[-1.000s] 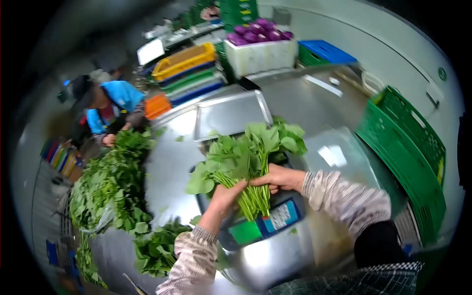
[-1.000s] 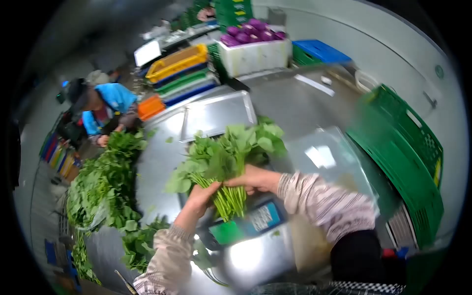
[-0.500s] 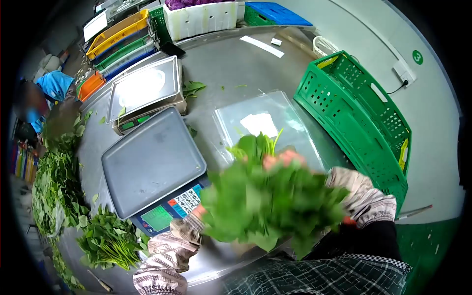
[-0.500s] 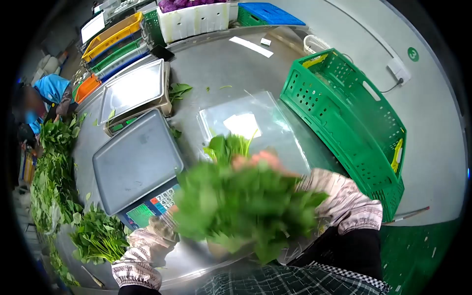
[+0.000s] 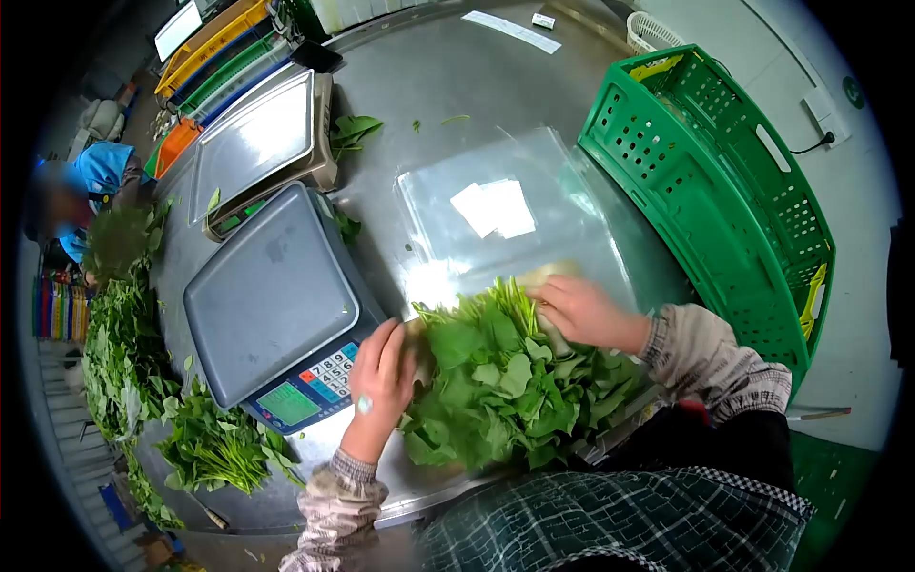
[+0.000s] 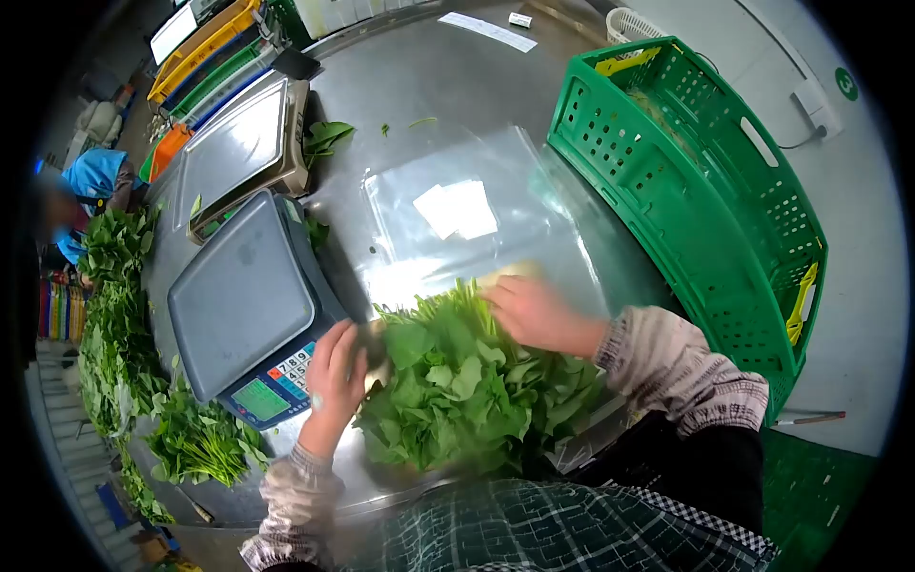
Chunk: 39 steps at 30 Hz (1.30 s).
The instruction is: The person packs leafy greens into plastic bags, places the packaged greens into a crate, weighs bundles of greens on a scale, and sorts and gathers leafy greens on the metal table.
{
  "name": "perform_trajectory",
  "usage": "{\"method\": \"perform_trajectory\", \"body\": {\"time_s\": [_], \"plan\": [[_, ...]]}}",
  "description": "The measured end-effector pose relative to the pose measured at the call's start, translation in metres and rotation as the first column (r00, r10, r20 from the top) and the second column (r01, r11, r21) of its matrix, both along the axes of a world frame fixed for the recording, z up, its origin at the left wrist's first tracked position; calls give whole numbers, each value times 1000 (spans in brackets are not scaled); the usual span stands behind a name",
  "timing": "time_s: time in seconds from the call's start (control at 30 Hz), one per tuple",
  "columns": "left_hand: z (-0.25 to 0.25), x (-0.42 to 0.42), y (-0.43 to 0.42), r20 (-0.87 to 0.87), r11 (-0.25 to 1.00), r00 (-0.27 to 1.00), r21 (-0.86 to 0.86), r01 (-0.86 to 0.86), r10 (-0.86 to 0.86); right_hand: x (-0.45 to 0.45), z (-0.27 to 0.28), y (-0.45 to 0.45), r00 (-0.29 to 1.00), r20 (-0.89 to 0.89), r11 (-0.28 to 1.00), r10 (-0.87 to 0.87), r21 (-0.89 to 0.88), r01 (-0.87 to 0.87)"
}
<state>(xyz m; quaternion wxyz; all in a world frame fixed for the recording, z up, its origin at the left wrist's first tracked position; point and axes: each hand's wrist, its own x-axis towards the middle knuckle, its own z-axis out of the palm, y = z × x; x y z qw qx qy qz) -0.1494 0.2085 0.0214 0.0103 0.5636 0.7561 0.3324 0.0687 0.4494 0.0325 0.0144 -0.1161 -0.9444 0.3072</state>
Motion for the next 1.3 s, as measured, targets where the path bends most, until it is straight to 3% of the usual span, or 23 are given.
{"method": "perform_trajectory", "body": {"time_s": [0.03,0.17,0.23,0.3,0.37,0.43,0.47,0.57,0.6,0.67,0.73,0.8,0.83,0.87,0.9,0.97,1.03,1.1,1.13,1.17,1.23,1.27,1.3], "plan": [[4,2,14,194,999,980,-2,36,-35,-12,2,-5,995,60,974,-76,-211,87],[8,43,39,455,933,887,-282,224,-76,-18,-30,-40,977,-107,937,182,-281,-206],[16,58,21,624,903,752,-170,395,-212,2,5,-66,974,-49,904,220,-365,-222],[5,74,5,481,888,803,-100,449,-352,17,4,-79,978,-73,910,193,-360,-207],[-5,78,3,467,893,800,-46,448,-377,16,12,-73,958,35,872,285,-425,-244],[-8,77,5,438,879,805,-66,472,-400,-5,28,-55,995,70,932,77,-360,-47],[-9,76,7,417,883,808,-27,469,-416,-16,22,-46,1000,-23,960,4,-281,-11],[-12,81,10,349,895,844,-31,444,-407,-45,-15,-47,999,-46,987,16,-157,-24],[-11,82,6,306,878,859,-122,463,-410,-44,-15,-46,988,-147,990,-56,-136,36],[-3,85,5,145,943,936,-48,330,-320,-33,-15,-36,922,-344,983,-179,-106,151],[5,91,-1,95,979,976,-19,201,-198,-1,14,-6,708,-60,703,-704,-204,681],[4,93,-4,83,986,987,-81,144,-137,61,-10,33,659,44,660,-751,69,748],[-1,95,-5,115,986,985,-92,139,-128,77,-18,39,621,258,562,-740,-270,782],[-11,100,-9,147,986,982,-104,131,-115,96,-25,33,616,458,343,-641,-547,764],[-17,104,-12,181,985,978,-123,124,-101,109,-32,25,639,610,33,-468,-711,703],[-17,108,-12,204,984,976,-139,111,-82,112,-49,7,735,559,-285,-384,-829,481],[-21,108,-9,189,985,979,-133,106,-80,83,-33,-21,778,521,-101,-351,-847,521],[-19,109,-9,250,981,966,-166,102,-59,49,7,-61,810,429,320,-398,-763,562],[-19,112,-11,285,978,957,-182,102,-47,47,-8,-77,881,153,743,-447,-485,461],[-23,115,-12,279,983,960,-168,77,-28,39,-11,-95,866,172,759,-470,-423,496],[-34,120,-14,270,991,963,-135,22,16,21,-11,-132,836,172,844,-521,-37,534],[-38,121,-17,371,978,927,-204,33,46,18,-14,-142,834,148,845,-532,35,533],[-29,119,-20,318,976,948,-208,56,13,14,-18,-151,833,124,842,-540,106,530]]}}
